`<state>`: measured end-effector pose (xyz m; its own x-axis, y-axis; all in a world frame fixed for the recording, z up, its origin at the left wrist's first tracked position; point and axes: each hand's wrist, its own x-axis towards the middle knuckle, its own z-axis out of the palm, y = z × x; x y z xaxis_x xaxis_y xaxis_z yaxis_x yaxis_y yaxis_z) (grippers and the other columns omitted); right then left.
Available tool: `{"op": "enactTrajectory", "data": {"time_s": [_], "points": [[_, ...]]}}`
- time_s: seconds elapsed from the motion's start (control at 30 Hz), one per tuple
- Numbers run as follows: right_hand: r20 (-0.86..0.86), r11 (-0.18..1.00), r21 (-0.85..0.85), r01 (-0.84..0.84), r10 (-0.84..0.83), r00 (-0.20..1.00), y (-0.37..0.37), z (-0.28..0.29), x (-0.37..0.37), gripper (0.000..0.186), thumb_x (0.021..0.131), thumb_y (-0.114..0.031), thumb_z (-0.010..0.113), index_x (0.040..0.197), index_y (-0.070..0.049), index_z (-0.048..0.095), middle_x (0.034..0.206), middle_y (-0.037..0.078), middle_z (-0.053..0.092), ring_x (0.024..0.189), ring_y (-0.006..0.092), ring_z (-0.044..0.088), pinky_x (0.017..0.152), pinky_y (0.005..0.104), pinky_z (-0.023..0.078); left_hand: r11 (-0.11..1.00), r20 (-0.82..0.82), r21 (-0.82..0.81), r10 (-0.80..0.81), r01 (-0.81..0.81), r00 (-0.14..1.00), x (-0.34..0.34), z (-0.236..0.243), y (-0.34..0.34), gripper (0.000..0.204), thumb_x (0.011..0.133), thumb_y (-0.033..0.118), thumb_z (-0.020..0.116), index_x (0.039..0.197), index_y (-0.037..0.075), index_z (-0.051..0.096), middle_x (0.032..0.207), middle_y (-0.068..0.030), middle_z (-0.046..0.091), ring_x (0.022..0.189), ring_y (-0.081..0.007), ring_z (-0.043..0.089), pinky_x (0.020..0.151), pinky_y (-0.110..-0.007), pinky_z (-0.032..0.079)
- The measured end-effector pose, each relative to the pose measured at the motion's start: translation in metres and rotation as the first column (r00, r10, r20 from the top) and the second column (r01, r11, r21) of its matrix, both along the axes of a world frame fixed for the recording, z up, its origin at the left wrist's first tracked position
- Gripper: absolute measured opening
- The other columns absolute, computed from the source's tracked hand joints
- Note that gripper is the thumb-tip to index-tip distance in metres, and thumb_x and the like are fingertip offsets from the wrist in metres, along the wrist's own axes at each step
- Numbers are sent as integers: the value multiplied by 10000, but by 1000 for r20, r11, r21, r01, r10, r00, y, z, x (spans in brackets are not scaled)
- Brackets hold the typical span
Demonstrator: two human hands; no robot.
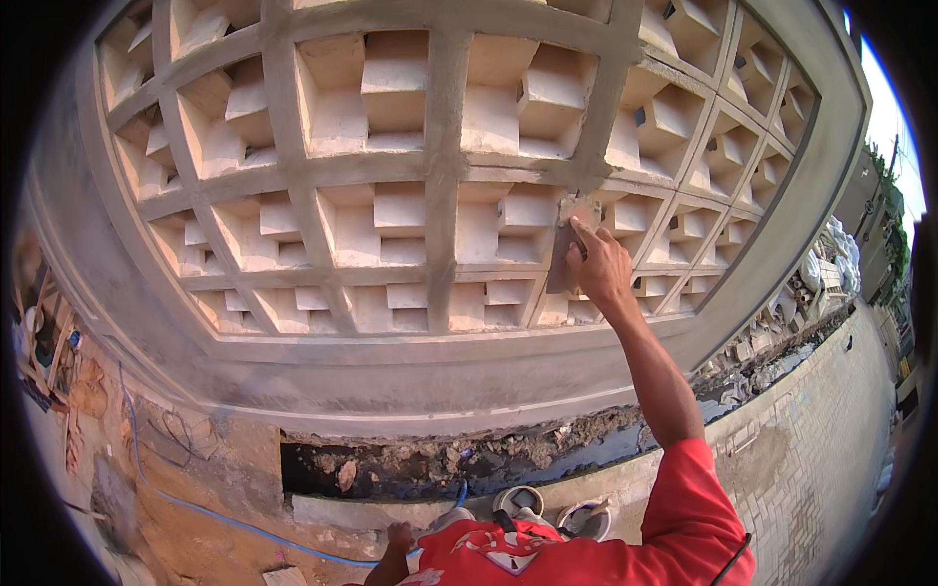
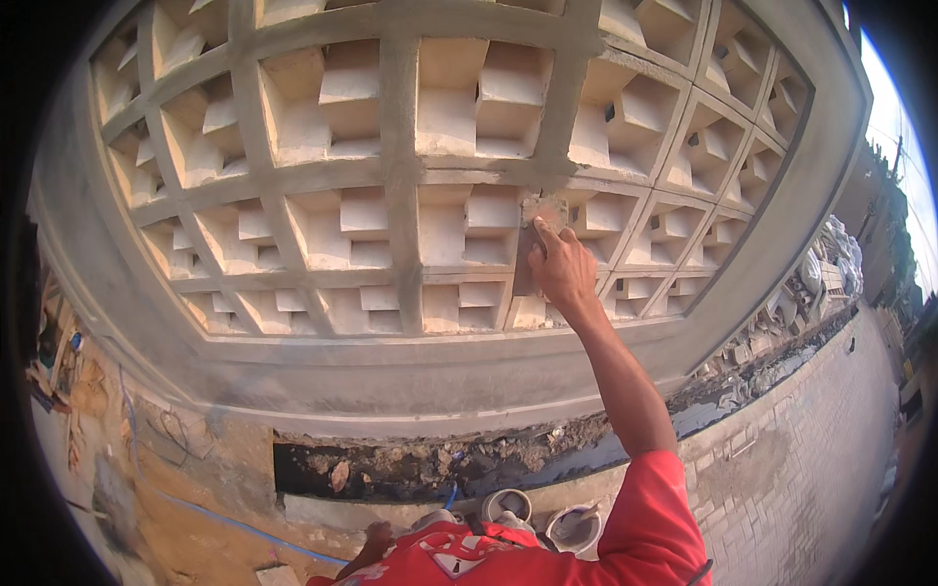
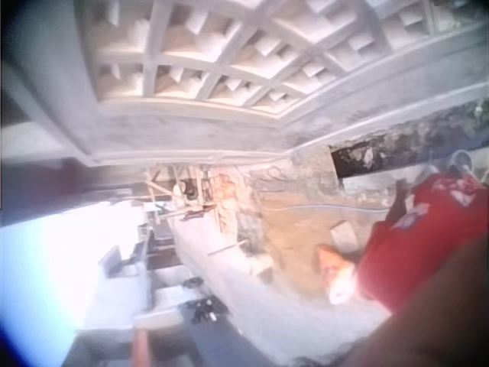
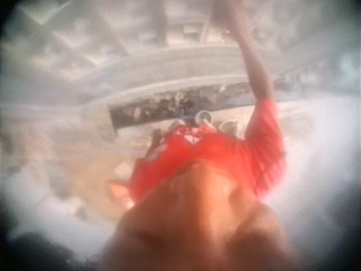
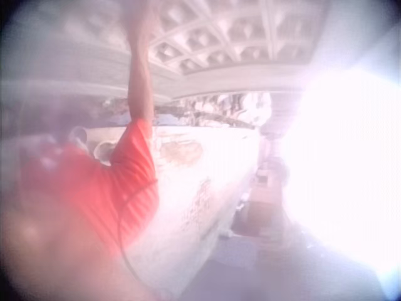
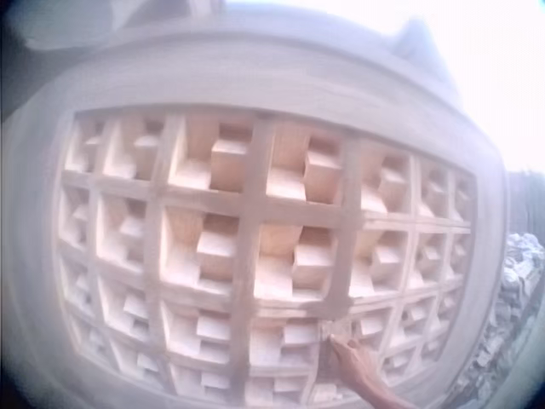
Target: The person applies plaster to a geometrically patterned ceiling using a trowel. They repeatedly scoop plaster from a bucket and smooth it into the recessed sections of the ceiling.
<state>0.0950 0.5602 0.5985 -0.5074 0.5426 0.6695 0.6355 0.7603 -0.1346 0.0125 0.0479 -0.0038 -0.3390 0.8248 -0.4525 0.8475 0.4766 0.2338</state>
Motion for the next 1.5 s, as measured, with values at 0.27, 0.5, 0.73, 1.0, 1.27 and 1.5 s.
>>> {"op": "enactTrajectory", "data": {"time_s": [0.27, 0.5, 0.73, 1.0, 1.27, 1.5], "points": [[-231, 966, 243, -90, 147, 962, 19, 67, -17, 462, 855, -187, 599, 1315, -171, 566, 959, 136, 648, 845, 304, 637, 771, 406, 484, 962, 49, 48, 268, -270, 962, 32, 0, -10, 275, 833, 276, 569, 936, 47, 681, 826, -181, 670, 868, -340, 666, 816, -475, 516], [123, 985, 18, -174, 170, 978, 12, -29, 31, 505, 835, -113, 530, 1336, -57, 524, 1060, 227, 628, 972, 397, 609, 818, 472, 464, 428, 358, 158, 815, -890, 456, 42, -65, 32, 253, 868, 283, 509, 912, 110, 688, 953, -200, 627, 949, -378, 610, 799, -490, 510], [-180, 597, -608, -523, 538, 823, -42, -86, 69, 437, 941, -90, 426, 1363, 15, 471, 1328, 182, 526, 1168, 245, 517, 994, 340, 391, 207, 467, -74, 872, -975, 150, 56, -10, 9, 460, 831, 364, 571, 1052, -36, 626, 1137, -292, 598, 1072, -438, 583, 917, -478, 478], [-331, 405, -729, -552, 497, 802, -92, -133, 108, 441, 950, -85, 423, 1385, -23, 461, 1224, 129, 566, 1049, 184, 537, 940, 292, 410, 77, 429, -80, 903, -994, 35, 116, 10, -23, 491, 843, 365, 570, 1045, -82, 604, 1091, -290, 612, 1053, -441, 592, 898, -482, 484], [-424, 11, -888, -460, 367, 828, -74, -182, 228, 413, 955, -99, 424, 1355, -18, 485, 977, 80, 644, 820, 173, 608, 750, 299, 507, 243, 297, 200, 908, -949, 295, 200, 1, 2, 329, 874, 334, 540, 903, 39, 684, 1011, -273, 631, 915, -437, 626, 831, -496, 501], [-450, -267, -843, -467, -125, 884, -22, -311, 356, 370, 950, -117, 453, 1289, 11, 530, 944, 90, 656, 786, 194, 636, 703, 307, 530, 661, 167, 197, 705, -724, 689, 327, -42, -14, 387, 864, 348, 524, 930, 5, 691, 946, -259, 654, 894, -425, 636, 832, -491, 499]]}}
